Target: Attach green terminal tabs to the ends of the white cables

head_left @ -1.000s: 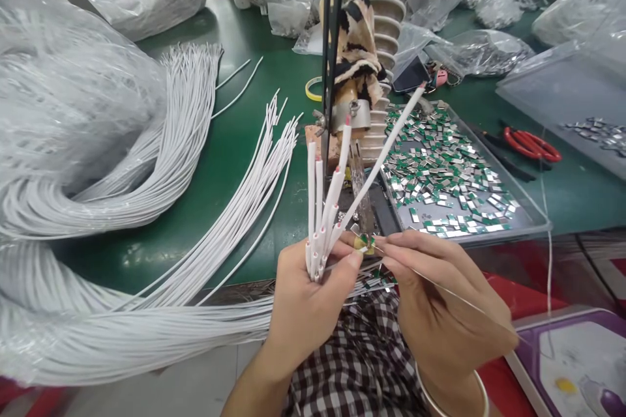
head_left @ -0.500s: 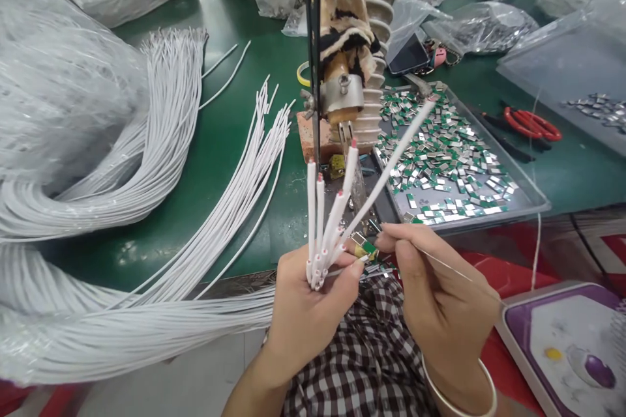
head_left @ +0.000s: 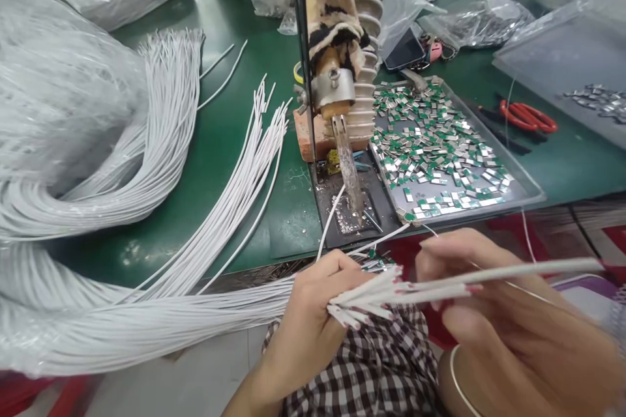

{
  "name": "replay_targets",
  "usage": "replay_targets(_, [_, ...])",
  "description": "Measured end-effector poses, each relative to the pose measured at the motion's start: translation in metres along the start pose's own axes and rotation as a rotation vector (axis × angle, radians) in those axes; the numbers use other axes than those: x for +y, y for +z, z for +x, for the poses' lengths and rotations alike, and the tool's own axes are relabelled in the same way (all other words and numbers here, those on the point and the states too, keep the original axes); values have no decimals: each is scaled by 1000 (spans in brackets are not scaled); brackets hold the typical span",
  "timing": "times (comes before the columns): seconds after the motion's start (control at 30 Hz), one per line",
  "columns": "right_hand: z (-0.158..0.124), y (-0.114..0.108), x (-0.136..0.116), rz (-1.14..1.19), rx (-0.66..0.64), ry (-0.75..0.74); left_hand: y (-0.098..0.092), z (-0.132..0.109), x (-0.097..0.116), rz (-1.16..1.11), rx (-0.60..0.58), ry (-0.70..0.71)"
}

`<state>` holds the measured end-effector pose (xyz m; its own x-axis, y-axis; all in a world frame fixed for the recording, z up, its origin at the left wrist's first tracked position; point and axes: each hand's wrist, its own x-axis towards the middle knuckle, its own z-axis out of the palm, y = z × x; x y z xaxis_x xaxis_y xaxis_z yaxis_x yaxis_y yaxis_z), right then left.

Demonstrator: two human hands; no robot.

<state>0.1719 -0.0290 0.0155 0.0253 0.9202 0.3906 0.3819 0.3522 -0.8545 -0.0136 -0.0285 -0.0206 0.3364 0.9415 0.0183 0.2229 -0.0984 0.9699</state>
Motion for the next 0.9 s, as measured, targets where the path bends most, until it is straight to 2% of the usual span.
replay_targets(0.07, [1,-1,-5,16,85,-21,2,0,-3,-61,4,28])
replay_targets(0.1, [2,0,-6,11,81,-44,2,0,-5,-91,27,47])
replay_targets(0.13, [3,0,-7,-18,33,-69,3,0,-6,-109,47,58])
replay_targets(0.23, [7,6,-6,-89,-306,-124,4,0,-6,-86,77,59])
replay_targets(0.27, [8,8,-5,-86,-347,-122,4,0,-6,-77,79,57])
replay_targets(0.37, [6,14,0,-26,-261,-126,5,-1,-4,-80,87,37])
replay_targets(0.47, [1,19,6,-25,-275,-161,5,-2,-3,-87,100,11])
replay_targets(0.7, [-5,25,14,64,-132,-81,7,2,-5,-114,179,114])
replay_targets(0.83, [-1,24,13,109,-147,-48,6,4,-1,-71,278,99])
replay_targets(0.9, [2,24,14,137,-180,-37,6,4,0,-49,270,88])
